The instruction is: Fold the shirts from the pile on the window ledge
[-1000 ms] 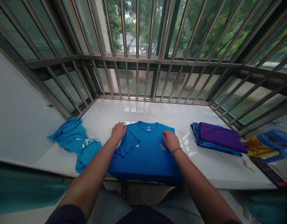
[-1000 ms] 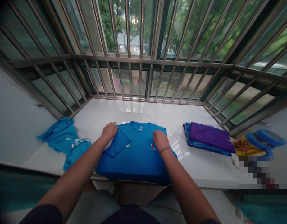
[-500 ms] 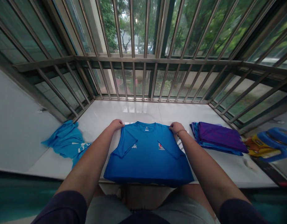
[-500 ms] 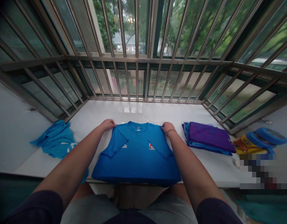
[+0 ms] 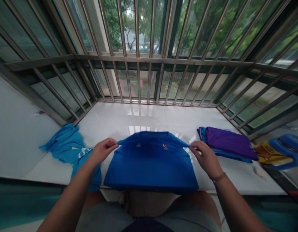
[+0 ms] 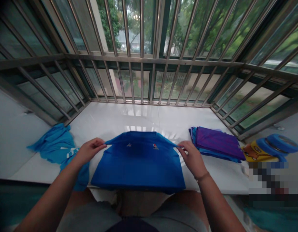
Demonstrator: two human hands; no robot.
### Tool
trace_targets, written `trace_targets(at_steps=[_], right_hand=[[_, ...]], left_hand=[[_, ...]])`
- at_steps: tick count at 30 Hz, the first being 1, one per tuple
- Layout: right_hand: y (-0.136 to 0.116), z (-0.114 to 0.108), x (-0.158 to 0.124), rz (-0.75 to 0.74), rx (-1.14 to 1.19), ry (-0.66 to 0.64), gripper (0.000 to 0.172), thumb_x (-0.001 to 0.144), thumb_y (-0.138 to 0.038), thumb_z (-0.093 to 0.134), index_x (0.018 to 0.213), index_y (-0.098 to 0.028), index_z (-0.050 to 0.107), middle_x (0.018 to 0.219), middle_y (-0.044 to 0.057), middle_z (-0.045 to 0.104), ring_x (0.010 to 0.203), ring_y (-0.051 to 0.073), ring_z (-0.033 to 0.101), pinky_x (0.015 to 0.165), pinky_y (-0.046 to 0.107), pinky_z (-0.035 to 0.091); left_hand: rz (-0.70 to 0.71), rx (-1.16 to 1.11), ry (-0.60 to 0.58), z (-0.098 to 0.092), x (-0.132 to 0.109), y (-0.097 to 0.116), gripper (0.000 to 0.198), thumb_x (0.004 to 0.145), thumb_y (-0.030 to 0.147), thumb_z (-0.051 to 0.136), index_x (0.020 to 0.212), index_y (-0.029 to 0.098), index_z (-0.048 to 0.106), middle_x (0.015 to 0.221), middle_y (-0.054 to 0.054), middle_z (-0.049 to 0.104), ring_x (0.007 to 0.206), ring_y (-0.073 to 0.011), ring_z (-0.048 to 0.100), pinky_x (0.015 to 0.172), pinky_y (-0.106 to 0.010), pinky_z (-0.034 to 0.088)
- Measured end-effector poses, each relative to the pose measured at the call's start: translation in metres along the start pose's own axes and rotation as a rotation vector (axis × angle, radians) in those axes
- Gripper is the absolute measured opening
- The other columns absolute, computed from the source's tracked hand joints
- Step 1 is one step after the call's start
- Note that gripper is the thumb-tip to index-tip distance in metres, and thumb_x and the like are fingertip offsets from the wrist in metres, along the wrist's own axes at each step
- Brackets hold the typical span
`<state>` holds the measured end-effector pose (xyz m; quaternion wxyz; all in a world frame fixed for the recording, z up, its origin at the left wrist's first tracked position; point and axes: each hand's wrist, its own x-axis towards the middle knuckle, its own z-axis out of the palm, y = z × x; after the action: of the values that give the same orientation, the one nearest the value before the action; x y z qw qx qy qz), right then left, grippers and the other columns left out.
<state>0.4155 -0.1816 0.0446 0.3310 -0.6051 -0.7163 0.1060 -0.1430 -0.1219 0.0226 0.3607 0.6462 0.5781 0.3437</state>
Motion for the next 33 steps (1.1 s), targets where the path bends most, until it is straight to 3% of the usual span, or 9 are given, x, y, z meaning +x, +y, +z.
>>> trace_targets(at_steps=[4, 6, 8, 14, 18, 21, 26, 29, 33], right_hand=[[0.011, -0.002, -0.089, -0.035, -0.026, -0.26, 0.024, 0.103, -0.046, 0.059, 0.106, -0.033, 0.08, 0.124, 0.013, 0.074, 0.109, 0.03, 0.074, 0.096, 0.045, 0.064], [0.014, 0.001, -0.11, -0.064, -0.054, -0.36, 0.024, 0.102, -0.045, 0.061, 0.111, -0.035, 0.082, 0.132, 0.013, 0.073, 0.117, 0.031, 0.073, 0.102, 0.046, 0.063], [0.015, 0.003, -0.115, -0.059, -0.09, -0.355, 0.026, 0.102, -0.047, 0.062, 0.114, -0.034, 0.082, 0.133, 0.013, 0.073, 0.119, 0.031, 0.072, 0.105, 0.048, 0.061], [0.003, 0.018, -0.065, -0.016, -0.222, -0.198, 0.03, 0.107, -0.041, 0.052, 0.113, -0.025, 0.077, 0.117, 0.013, 0.076, 0.113, 0.031, 0.071, 0.108, 0.048, 0.056], [-0.007, 0.038, -0.023, 0.053, -0.358, -0.232, 0.039, 0.105, -0.039, 0.058, 0.135, -0.017, 0.07, 0.135, 0.018, 0.071, 0.123, 0.033, 0.068, 0.111, 0.047, 0.052], [-0.008, 0.047, 0.003, 0.1, -0.41, -0.39, 0.042, 0.101, -0.035, 0.066, 0.139, -0.016, 0.07, 0.14, 0.019, 0.07, 0.125, 0.032, 0.068, 0.11, 0.042, 0.05], [0.0, 0.046, 0.045, 0.082, -0.407, -0.571, 0.014, 0.09, -0.023, 0.08, 0.104, -0.021, 0.082, 0.106, 0.009, 0.08, 0.104, 0.024, 0.074, 0.093, 0.029, 0.05], [0.001, 0.044, 0.075, 0.085, -0.429, -0.538, 0.009, 0.09, -0.022, 0.081, 0.099, -0.02, 0.083, 0.105, 0.009, 0.079, 0.102, 0.023, 0.074, 0.09, 0.027, 0.048], [-0.009, 0.04, 0.117, 0.125, -0.487, -0.389, 0.017, 0.1, -0.021, 0.07, 0.113, -0.016, 0.08, 0.118, 0.014, 0.075, 0.106, 0.024, 0.072, 0.091, 0.029, 0.048]], left_hand=[[-0.025, 0.124, -0.165, 0.001, -0.082, -0.026, 0.028, 0.088, 0.054, 0.075, 0.1, 0.029, 0.077, 0.108, -0.003, 0.083, 0.102, -0.0267, 0.077, 0.096, -0.039, 0.062], [-0.03, 0.179, -0.158, 0.005, -0.1, -0.03, 0.028, 0.089, 0.05, 0.071, 0.108, 0.031, 0.078, 0.115, -0.004, 0.083, 0.109, -0.0283, 0.077, 0.099, -0.041, 0.062], [-0.031, 0.235, -0.122, 0.009, -0.102, -0.026, 0.031, 0.091, 0.049, 0.065, 0.114, 0.031, 0.077, 0.12, -0.004, 0.082, 0.113, -0.0289, 0.077, 0.102, -0.042, 0.061], [0.124, 0.426, -0.026, 0.028, -0.038, -0.004, 0.042, 0.098, 0.045, 0.05, 0.124, 0.024, 0.075, 0.131, -0.012, 0.079, 0.124, -0.0309, 0.072, 0.117, -0.048, 0.052], [0.145, 0.568, -0.173, 0.038, 0.017, 0.003, 0.043, 0.087, 0.042, 0.067, 0.124, 0.021, 0.077, 0.134, -0.016, 0.078, 0.129, -0.0339, 0.07, 0.117, -0.046, 0.05], [0.045, 0.613, -0.369, 0.036, 0.045, 0.009, 0.035, 0.072, 0.04, 0.083, 0.103, 0.026, 0.08, 0.108, -0.009, 0.083, 0.107, -0.0319, 0.076, 0.098, -0.039, 0.056], [-0.022, 0.58, -0.498, 0.026, 0.076, 0.022, 0.022, 0.058, 0.039, 0.089, 0.066, 0.026, 0.074, 0.066, 0.002, 0.072, 0.071, -0.0229, 0.069, 0.071, -0.03, 0.049], [-0.041, 0.544, -0.456, 0.021, 0.099, 0.03, 0.021, 0.065, 0.043, 0.085, 0.067, 0.025, 0.074, 0.065, 0.003, 0.072, 0.069, -0.0209, 0.067, 0.065, -0.028, 0.046], [-0.04, 0.517, -0.239, 0.015, 0.134, 0.048, 0.023, 0.075, 0.045, 0.078, 0.078, 0.023, 0.075, 0.073, 0.0, 0.074, 0.073, -0.021, 0.068, 0.066, -0.027, 0.047]])
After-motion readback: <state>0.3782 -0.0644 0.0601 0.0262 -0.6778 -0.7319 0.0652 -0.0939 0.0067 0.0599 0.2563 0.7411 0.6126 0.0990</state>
